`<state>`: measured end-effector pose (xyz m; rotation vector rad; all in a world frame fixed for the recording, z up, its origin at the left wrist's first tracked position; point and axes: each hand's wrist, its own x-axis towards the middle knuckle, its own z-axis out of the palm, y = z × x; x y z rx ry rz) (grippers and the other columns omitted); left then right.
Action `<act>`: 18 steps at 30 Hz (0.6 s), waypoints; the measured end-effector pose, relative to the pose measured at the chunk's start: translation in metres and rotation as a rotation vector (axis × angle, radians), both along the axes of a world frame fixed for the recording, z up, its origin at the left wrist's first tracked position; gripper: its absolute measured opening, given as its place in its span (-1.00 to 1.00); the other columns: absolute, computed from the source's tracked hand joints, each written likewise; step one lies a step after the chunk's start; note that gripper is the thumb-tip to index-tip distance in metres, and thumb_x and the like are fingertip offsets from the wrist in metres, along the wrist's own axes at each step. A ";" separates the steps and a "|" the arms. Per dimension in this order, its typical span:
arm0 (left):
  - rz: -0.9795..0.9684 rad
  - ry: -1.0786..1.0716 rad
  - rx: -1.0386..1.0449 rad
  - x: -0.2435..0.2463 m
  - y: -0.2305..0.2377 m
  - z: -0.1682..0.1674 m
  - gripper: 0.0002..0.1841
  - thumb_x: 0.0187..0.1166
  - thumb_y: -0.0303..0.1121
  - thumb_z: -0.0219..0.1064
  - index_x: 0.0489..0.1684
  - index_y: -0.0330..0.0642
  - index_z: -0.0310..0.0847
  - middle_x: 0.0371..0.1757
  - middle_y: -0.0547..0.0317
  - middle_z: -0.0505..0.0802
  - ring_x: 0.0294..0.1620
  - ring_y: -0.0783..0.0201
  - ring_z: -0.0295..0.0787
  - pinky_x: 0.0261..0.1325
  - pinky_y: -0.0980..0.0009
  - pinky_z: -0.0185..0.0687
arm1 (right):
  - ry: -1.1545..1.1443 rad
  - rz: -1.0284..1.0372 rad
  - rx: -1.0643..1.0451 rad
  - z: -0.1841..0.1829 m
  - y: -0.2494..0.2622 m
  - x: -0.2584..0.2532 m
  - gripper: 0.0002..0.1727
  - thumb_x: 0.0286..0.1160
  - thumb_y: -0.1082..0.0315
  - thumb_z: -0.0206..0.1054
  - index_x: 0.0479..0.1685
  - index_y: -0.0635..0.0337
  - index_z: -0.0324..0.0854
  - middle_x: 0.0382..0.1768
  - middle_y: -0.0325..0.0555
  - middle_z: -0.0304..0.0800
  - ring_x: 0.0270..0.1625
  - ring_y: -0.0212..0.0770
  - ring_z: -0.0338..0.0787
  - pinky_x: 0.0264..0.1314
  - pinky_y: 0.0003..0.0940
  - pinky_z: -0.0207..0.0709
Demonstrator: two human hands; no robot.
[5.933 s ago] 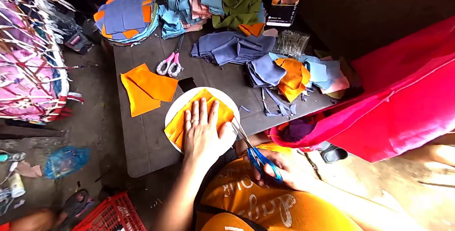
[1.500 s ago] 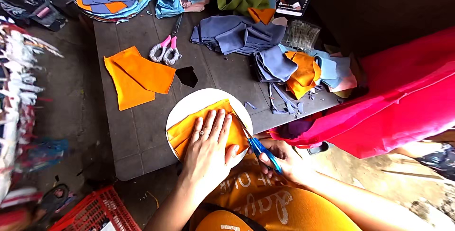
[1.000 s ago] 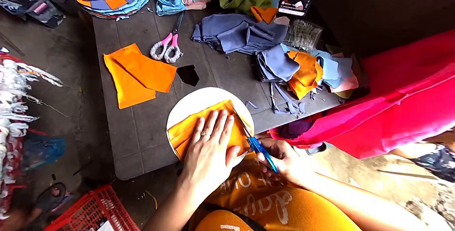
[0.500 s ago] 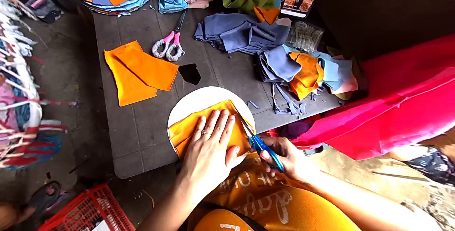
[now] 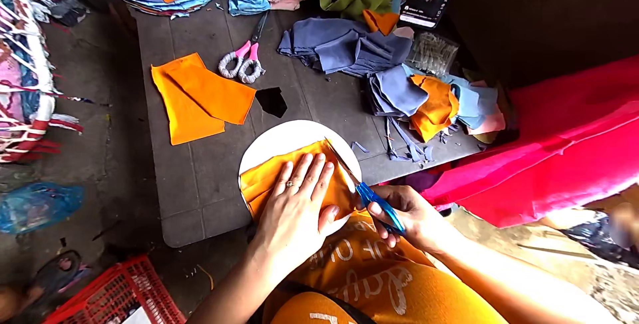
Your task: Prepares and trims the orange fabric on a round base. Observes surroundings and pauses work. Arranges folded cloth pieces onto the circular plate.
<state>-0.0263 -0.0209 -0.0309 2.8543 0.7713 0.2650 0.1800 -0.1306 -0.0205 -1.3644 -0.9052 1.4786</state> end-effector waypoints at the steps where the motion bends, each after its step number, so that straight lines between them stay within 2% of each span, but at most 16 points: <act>1: 0.000 0.004 -0.006 0.000 0.000 0.000 -0.32 0.77 0.07 -0.17 0.72 -0.19 0.36 0.75 0.03 0.45 0.80 0.01 0.26 0.78 -0.08 0.03 | -0.005 0.001 0.003 0.000 0.001 0.000 -0.76 0.48 0.04 0.45 -0.17 -0.02 0.71 -0.67 -0.58 0.66 -0.69 -0.62 0.63 -0.68 -0.71 0.52; 6: -0.002 0.004 -0.012 0.000 0.000 0.001 -0.33 0.77 0.06 -0.16 0.72 -0.18 0.36 0.75 0.04 0.46 0.80 0.01 0.26 0.78 -0.06 0.02 | -0.083 0.003 -0.023 0.005 0.004 0.001 -0.84 0.48 0.13 0.43 -0.17 -0.02 0.71 -0.65 -0.61 0.64 -0.68 -0.65 0.61 -0.66 -0.73 0.51; 10: -0.006 0.002 0.002 -0.001 0.001 -0.001 -0.33 0.78 0.06 -0.18 0.72 -0.17 0.36 0.75 0.06 0.46 0.81 0.03 0.25 0.79 -0.04 0.03 | -0.212 0.049 -0.035 0.009 0.006 0.007 -0.83 0.47 0.15 0.42 -0.13 -0.01 0.69 -0.63 -0.65 0.63 -0.68 -0.69 0.58 -0.67 -0.76 0.46; 14: -0.005 0.020 0.000 -0.001 0.001 0.000 -0.33 0.78 0.07 -0.19 0.74 -0.14 0.34 0.77 0.10 0.44 0.83 0.06 0.21 0.81 -0.01 -0.02 | -0.294 0.081 -0.039 0.008 0.009 0.013 -0.85 0.45 0.16 0.43 -0.18 -0.02 0.70 -0.64 -0.66 0.60 -0.69 -0.73 0.53 -0.68 -0.78 0.40; 16: -0.005 0.024 -0.004 -0.001 0.002 0.000 -0.33 0.78 0.06 -0.19 0.74 -0.14 0.34 0.77 0.11 0.44 0.83 0.06 0.20 0.81 -0.02 -0.02 | -0.278 0.076 -0.054 0.010 0.010 0.015 -0.84 0.45 0.14 0.44 -0.19 -0.02 0.69 -0.65 -0.65 0.60 -0.70 -0.72 0.53 -0.69 -0.78 0.39; 18: -0.005 0.025 -0.007 -0.001 0.002 0.001 -0.34 0.79 0.04 -0.18 0.74 -0.15 0.35 0.76 0.09 0.45 0.82 0.05 0.22 0.80 -0.03 -0.01 | -0.208 0.064 -0.051 0.010 0.009 0.018 -0.76 0.42 0.03 0.46 -0.19 -0.05 0.67 -0.66 -0.65 0.62 -0.70 -0.69 0.57 -0.69 -0.77 0.44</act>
